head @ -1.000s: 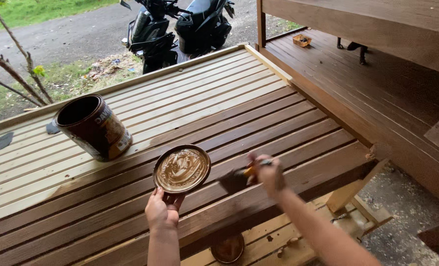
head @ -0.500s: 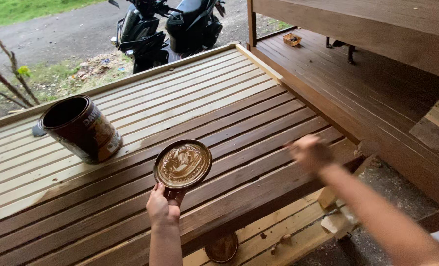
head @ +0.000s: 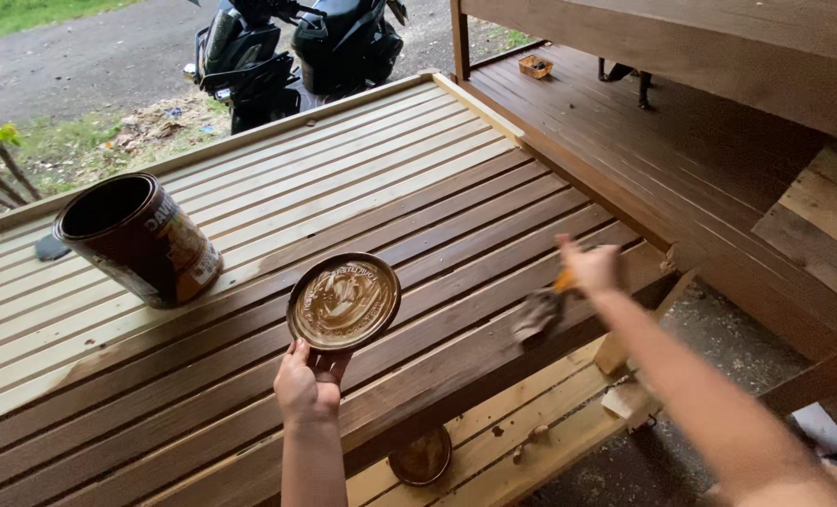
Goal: The person applies brown wood stain to a slatted wooden workbench using a brush. They repeatedly dip the brush into a small metal lid filled with stain and spread it across the slats. A black dog briefly walks under the bench and is touched with the brush.
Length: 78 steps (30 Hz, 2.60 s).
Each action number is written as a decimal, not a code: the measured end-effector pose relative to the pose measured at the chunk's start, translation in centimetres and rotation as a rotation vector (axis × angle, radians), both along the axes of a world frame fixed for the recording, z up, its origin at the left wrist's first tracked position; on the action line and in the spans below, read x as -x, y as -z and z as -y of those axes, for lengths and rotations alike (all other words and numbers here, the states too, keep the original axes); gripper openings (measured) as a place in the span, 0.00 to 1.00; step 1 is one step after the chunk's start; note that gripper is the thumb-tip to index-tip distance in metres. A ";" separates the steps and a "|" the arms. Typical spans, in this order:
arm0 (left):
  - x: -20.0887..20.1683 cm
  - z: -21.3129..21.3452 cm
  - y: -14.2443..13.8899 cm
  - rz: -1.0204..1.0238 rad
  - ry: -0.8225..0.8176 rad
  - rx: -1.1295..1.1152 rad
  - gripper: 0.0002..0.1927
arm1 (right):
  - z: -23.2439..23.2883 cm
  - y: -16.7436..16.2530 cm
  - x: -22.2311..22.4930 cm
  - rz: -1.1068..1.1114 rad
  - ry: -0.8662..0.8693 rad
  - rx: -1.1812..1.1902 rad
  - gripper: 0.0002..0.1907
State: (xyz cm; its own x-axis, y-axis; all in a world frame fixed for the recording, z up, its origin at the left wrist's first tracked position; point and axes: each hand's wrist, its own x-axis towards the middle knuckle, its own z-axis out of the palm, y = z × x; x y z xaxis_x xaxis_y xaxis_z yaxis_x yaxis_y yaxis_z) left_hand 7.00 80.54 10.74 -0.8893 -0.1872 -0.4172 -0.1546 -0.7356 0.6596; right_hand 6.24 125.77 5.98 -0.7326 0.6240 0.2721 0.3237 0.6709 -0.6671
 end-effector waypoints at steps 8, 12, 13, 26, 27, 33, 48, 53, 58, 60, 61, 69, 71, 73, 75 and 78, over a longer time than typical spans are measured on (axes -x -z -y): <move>-0.8 1.0 -0.2 0.005 0.012 0.046 0.21 | -9.8 -2.0 -1.2 -0.195 -0.079 -0.820 0.34; -0.5 1.9 0.1 -0.001 -0.002 0.031 0.21 | -0.3 -1.2 -2.0 -0.196 -0.415 -0.758 0.36; -0.4 2.1 0.2 0.000 -0.009 0.038 0.21 | 3.0 -0.9 -2.2 -0.070 -0.536 -0.688 0.35; 1.5 4.8 2.4 0.000 -0.123 -0.015 0.18 | 15.3 3.3 4.3 -0.145 -0.545 0.468 0.34; 1.5 5.2 2.7 -0.010 -0.130 -0.030 0.17 | 12.9 3.7 4.8 -0.198 -0.500 0.340 0.36; 1.3 8.2 4.1 -0.054 -0.185 -0.025 0.19 | 0.2 -0.3 7.8 -0.029 -0.309 -0.671 0.40; -0.6 17.3 5.3 -0.004 -0.283 -0.047 0.20 | 16.5 -4.8 2.6 0.421 -0.627 -1.397 0.19; -0.9 24.0 6.6 0.006 -0.195 -0.010 0.20 | 34.5 2.4 -3.3 0.125 -0.805 -1.468 0.19; -2.0 30.7 6.4 -0.028 -0.177 0.017 0.19 | 50.9 2.6 -7.5 -0.206 -0.928 -0.730 0.13; -2.6 32.6 5.8 -0.010 -0.192 0.043 0.19 | 53.8 1.1 -8.8 -0.342 -1.009 -0.366 0.14; -2.8 33.3 5.3 -0.006 -0.201 0.054 0.19 | 54.6 0.3 -8.7 -0.371 -1.042 -0.258 0.14; -4.6 33.5 3.0 0.001 -0.168 0.043 0.22 | 40.4 2.8 -4.9 -0.368 -0.694 0.251 0.11; -4.7 33.0 2.8 0.002 -0.157 0.024 0.22 | 32.9 3.5 -5.2 -0.375 -0.576 -0.029 0.11; -4.8 32.7 2.7 0.006 -0.139 0.019 0.23 | 25.5 3.0 -6.1 -0.327 -0.416 -0.252 0.12; -4.8 32.5 2.5 0.012 -0.137 0.035 0.22 | 19.4 1.5 -6.9 -0.251 -0.264 -0.437 0.12; -4.7 32.1 2.3 0.007 -0.129 0.029 0.22 | 15.8 -0.8 -7.1 -0.194 -0.174 -0.680 0.14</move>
State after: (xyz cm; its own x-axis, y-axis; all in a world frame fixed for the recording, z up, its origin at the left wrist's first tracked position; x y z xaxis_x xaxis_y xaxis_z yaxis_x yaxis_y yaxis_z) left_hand 11.66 48.41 8.46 -0.8542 -0.3119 -0.4161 -0.0647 -0.7301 0.6803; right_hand 13.29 109.98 6.75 -0.7052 0.1498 0.6930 0.0930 0.9885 -0.1190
